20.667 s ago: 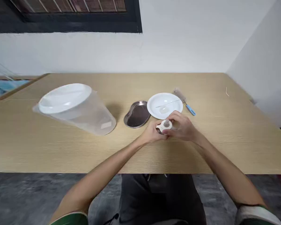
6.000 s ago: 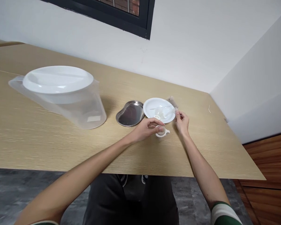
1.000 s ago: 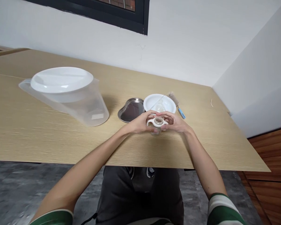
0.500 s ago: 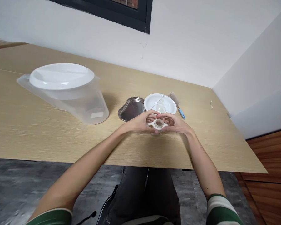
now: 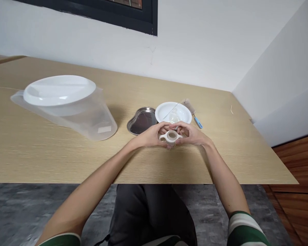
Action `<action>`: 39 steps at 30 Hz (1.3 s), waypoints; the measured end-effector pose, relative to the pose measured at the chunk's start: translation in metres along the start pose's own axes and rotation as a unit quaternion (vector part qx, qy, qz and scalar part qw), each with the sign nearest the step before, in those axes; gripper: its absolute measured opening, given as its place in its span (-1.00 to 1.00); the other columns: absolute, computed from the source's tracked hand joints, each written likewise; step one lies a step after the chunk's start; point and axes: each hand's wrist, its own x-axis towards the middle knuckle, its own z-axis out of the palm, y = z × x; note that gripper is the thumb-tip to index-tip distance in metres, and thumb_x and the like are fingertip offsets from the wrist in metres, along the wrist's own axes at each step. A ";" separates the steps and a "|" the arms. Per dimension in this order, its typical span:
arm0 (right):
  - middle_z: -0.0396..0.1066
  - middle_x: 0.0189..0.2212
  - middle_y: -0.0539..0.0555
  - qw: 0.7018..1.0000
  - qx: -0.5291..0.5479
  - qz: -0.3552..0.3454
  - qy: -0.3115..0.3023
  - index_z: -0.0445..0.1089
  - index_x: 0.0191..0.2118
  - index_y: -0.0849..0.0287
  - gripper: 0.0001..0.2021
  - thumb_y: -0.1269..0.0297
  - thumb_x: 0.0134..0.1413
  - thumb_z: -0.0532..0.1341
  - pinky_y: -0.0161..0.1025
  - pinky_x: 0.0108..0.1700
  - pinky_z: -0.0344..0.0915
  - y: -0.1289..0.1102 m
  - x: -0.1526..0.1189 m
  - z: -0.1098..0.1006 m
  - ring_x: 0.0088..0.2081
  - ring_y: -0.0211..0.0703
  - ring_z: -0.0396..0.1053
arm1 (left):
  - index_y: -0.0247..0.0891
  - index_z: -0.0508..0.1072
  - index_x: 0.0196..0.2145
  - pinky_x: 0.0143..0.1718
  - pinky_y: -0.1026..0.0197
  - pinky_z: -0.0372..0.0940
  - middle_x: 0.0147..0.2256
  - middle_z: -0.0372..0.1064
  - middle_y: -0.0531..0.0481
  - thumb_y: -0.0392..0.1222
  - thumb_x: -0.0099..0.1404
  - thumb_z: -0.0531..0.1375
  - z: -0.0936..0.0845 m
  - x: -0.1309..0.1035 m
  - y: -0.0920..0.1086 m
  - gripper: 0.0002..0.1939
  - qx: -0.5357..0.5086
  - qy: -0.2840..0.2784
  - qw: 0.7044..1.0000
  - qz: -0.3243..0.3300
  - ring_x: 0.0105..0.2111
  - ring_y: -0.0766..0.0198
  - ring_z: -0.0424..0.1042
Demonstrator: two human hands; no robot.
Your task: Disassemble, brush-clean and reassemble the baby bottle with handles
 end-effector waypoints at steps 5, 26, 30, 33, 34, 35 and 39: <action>0.41 -0.13 0.04 1.000 0.004 0.007 0.008 0.45 0.13 -0.02 -0.43 0.09 -0.04 0.49 -0.19 -0.15 0.35 -0.008 -0.004 -0.005 -0.21 -0.20 0.34 | -0.19 0.40 0.10 0.05 0.01 0.38 -0.02 0.52 -0.13 -0.15 -0.06 0.55 0.000 0.000 -0.004 -0.23 0.035 0.017 0.999 0.010 -0.02 0.05 0.53; 0.05 -0.64 -0.14 0.828 0.039 -0.043 0.558 0.04 -0.56 0.06 -0.58 0.02 0.24 0.15 -0.32 -0.50 0.06 0.034 0.008 -0.047 -0.59 -0.34 0.04 | -0.26 0.49 -0.45 -0.25 0.20 0.36 -0.44 0.51 -0.07 0.22 0.41 0.15 -0.009 0.004 0.002 -0.49 0.007 0.287 0.949 0.130 -0.41 0.23 0.46; 0.04 -0.65 -0.12 0.821 0.018 -0.017 0.571 0.06 -0.58 0.05 -0.58 0.02 0.22 0.14 -0.29 -0.48 0.11 0.037 0.007 -0.050 -0.57 -0.31 0.08 | -0.25 0.48 -0.54 -0.33 0.21 0.32 -0.51 0.48 -0.07 0.21 0.40 0.16 -0.008 0.002 0.005 -0.47 0.032 0.341 0.929 0.137 -0.46 0.24 0.42; 0.05 -0.64 -0.11 0.820 -0.004 -0.003 0.572 0.05 -0.58 0.04 -0.58 -0.02 0.20 0.11 -0.28 -0.47 0.13 0.039 0.006 -0.052 -0.57 -0.28 0.09 | -0.24 0.46 -0.58 -0.38 0.20 0.27 -0.54 0.46 -0.06 0.21 0.41 0.13 -0.008 0.001 0.005 -0.44 0.046 0.397 0.905 0.146 -0.51 0.26 0.35; 0.05 -0.64 -0.10 0.821 -0.011 0.000 0.570 0.05 -0.58 0.04 -0.58 -0.04 0.21 0.10 -0.27 -0.47 0.13 0.039 0.006 -0.053 -0.57 -0.28 0.09 | -0.23 0.44 -0.60 -0.41 0.20 0.24 -0.56 0.44 -0.06 0.21 0.42 0.12 -0.009 0.001 0.004 -0.43 0.048 0.410 0.898 0.149 -0.53 0.27 0.32; 0.06 -0.63 -0.10 0.823 -0.015 0.001 0.568 0.05 -0.57 0.03 -0.58 -0.06 0.21 0.09 -0.27 -0.48 0.13 0.039 0.005 -0.054 -0.57 -0.28 0.09 | -0.23 0.41 -0.63 -0.43 0.20 0.22 -0.57 0.43 -0.05 0.21 0.42 0.12 -0.009 0.001 0.004 -0.41 0.049 0.420 0.893 0.152 -0.55 0.28 0.29; 0.07 -0.62 -0.09 0.823 -0.002 0.003 0.569 0.05 -0.57 0.04 -0.59 -0.04 0.19 0.10 -0.27 -0.49 0.10 0.036 0.005 -0.054 -0.57 -0.28 0.08 | -0.22 0.25 -0.69 -0.45 0.20 0.17 -0.60 0.41 -0.04 0.16 0.42 0.14 -0.010 0.001 0.001 -0.39 0.041 0.427 0.888 0.167 -0.59 0.31 0.23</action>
